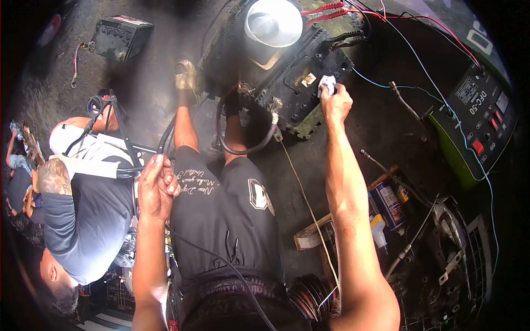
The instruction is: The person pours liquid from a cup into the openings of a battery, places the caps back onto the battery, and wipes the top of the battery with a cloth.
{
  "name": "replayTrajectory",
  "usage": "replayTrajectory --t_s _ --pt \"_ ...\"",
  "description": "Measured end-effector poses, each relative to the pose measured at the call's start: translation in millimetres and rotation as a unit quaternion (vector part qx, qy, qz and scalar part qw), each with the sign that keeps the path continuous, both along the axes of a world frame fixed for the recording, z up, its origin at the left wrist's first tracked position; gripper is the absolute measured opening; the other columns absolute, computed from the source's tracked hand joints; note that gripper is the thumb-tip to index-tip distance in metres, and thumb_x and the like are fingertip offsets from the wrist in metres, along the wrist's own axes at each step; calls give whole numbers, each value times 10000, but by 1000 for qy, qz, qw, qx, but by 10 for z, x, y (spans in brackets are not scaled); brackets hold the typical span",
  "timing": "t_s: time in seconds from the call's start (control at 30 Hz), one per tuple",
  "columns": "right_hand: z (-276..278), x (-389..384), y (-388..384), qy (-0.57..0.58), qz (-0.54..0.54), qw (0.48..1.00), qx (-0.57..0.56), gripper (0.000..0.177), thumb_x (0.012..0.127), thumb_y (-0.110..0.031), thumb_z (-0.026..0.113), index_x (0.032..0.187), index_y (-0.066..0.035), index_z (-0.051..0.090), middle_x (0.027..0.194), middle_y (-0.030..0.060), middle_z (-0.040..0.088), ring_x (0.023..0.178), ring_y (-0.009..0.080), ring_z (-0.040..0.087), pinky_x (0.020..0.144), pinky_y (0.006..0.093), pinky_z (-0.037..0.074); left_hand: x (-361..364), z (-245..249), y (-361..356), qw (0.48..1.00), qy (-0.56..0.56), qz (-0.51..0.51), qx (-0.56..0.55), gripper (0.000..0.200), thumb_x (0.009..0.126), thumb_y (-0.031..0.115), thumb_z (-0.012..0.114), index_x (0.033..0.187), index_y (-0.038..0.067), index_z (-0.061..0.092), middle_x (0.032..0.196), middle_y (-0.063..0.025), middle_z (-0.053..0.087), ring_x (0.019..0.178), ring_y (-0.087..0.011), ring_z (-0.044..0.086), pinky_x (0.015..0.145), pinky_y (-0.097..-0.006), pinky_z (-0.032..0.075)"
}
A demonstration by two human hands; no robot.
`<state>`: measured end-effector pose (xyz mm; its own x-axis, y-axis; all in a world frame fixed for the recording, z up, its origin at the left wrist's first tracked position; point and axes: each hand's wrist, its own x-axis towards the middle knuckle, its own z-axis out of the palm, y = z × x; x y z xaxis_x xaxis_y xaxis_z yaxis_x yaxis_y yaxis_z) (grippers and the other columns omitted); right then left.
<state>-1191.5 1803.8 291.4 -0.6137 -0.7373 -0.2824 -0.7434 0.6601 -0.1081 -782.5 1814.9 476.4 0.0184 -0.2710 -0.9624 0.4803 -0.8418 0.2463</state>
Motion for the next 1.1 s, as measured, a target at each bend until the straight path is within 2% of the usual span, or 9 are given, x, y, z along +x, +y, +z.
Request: replayTrajectory --t_s 0.1,0.17,0.2,0.33,0.5,0.7,0.87,1.03,1.1 --pt "-236 -3 -36 -108 -295 949 -25 328 741 -160 761 938 70 635 869 192 665 770 268 675 649 351 583 -31 -24 -9 1000 9 7 -2 192 971 263 490 894 89 514 588 32 425 434 -66 396 416 -220 335" --pt "-137 -38 -137 -309 -556 756 -157 266 729 -83 765 883 81 623 799 152 634 685 241 659 578 315 598 -59 10 -35 1000 14 11 10 193 974 262 487 896 88 516 592 33 430 434 -65 399 418 -220 338" --pt "-72 -106 -104 -361 -561 729 -155 256 719 -79 775 882 51 627 772 93 625 657 206 650 515 265 556 -51 15 -26 1000 22 19 10 196 975 264 484 894 88 518 593 33 433 433 -67 400 417 -220 340" --pt "267 -224 112 -41 -120 991 -32 305 720 -105 732 1004 -46 639 922 133 671 810 269 652 771 381 511 25 16 -2 1000 18 17 0 199 974 266 486 892 88 519 590 33 431 433 -70 403 416 -221 339" --pt "143 -265 188 -83 254 957 -115 337 708 -38 705 1032 -97 635 1043 105 626 998 309 577 854 390 487 72 -23 -20 1000 3 20 -1 198 972 264 490 888 88 519 584 28 433 431 -73 404 415 -223 339" --pt "38 -277 65 -101 247 960 -88 283 726 -68 694 1005 -74 642 969 147 639 873 344 618 779 408 514 69 -43 -32 1000 6 15 9 192 975 253 483 890 85 519 599 26 439 437 -74 403 424 -223 346" --pt "-29 5 -21 -47 -94 994 -10 322 696 -246 753 921 -25 689 847 186 677 801 315 663 759 368 518 -46 -87 -49 999 20 4 26 205 972 265 488 897 77 520 598 27 433 443 -76 404 428 -226 354" --pt "-436 -426 206 -260 -412 873 -25 401 656 -233 829 968 -15 702 874 93 699 786 148 647 722 313 514 -101 -44 -59 999 32 0 23 203 967 263 497 894 76 524 584 30 423 440 -77 413 414 -230 361" --pt "234 -174 -50 -179 -269 946 27 361 690 -172 779 1008 -37 679 896 118 694 780 206 658 707 330 521 -35 -67 -33 999 5 -2 33 223 948 288 546 906 69 527 560 15 435 392 -88 421 377 -236 362"
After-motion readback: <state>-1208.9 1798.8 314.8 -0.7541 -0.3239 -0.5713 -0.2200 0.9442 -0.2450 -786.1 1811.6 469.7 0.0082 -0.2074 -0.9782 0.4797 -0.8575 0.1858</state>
